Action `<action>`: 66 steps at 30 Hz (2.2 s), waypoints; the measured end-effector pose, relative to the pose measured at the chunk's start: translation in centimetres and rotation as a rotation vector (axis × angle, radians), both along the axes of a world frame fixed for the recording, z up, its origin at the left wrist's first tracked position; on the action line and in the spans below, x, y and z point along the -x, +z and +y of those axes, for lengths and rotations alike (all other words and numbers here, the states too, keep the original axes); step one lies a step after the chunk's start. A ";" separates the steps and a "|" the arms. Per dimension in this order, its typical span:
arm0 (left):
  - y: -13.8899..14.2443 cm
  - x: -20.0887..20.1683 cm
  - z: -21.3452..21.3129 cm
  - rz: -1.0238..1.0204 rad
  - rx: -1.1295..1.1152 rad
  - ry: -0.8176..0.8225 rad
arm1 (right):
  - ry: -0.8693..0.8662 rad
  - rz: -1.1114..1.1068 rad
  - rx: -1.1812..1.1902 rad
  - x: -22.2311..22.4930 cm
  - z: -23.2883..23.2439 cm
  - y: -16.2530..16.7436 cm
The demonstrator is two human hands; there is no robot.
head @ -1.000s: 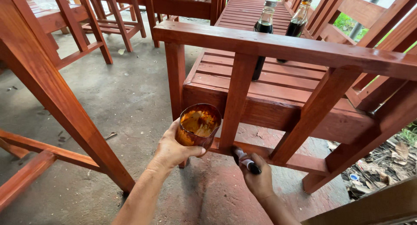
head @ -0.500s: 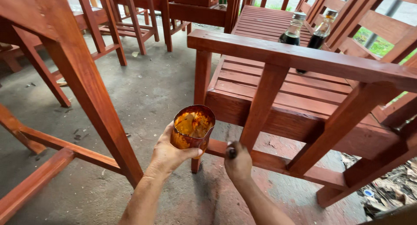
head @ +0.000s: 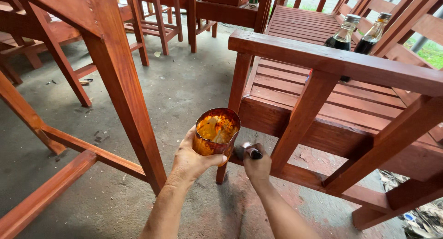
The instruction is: The person applies a reddish-brown wood stain to a wooden bench using a brush, holding a stained can in one hand. They brush the bench's armrest, rails, legs and slats, dipping the brush into the can as they coat different parts of the furniture.
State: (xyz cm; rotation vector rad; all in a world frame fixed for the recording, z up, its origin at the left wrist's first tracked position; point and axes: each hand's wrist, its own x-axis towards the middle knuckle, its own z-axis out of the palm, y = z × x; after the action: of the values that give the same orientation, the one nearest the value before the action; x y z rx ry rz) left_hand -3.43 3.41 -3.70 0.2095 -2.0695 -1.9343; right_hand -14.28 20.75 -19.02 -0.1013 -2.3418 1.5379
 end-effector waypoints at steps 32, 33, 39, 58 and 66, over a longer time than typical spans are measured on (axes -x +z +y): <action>-0.6 -1.3 -0.2 -0.199 0.127 0.071 | 0.149 0.007 -0.704 -1.4 2.4 3.0; -0.5 -1.3 -0.2 -0.255 0.150 0.088 | 0.213 -0.036 -0.809 -1.2 2.2 3.6; -0.9 -1.2 -0.9 -0.140 0.076 0.044 | 0.286 -0.183 -0.857 -4.1 0.1 5.4; -2.7 1.1 0.8 -0.047 0.015 0.002 | 0.000 0.216 -0.484 -7.1 17.0 2.3; -1.8 -0.7 -0.8 -0.046 -0.037 0.015 | 0.688 0.301 -0.333 -9.2 5.6 0.8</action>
State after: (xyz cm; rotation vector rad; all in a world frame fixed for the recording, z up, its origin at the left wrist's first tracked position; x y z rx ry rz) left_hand -2.70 2.60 -5.47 0.2792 -2.0560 -1.9785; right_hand -5.13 26.39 -18.22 1.0325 -2.4534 1.2539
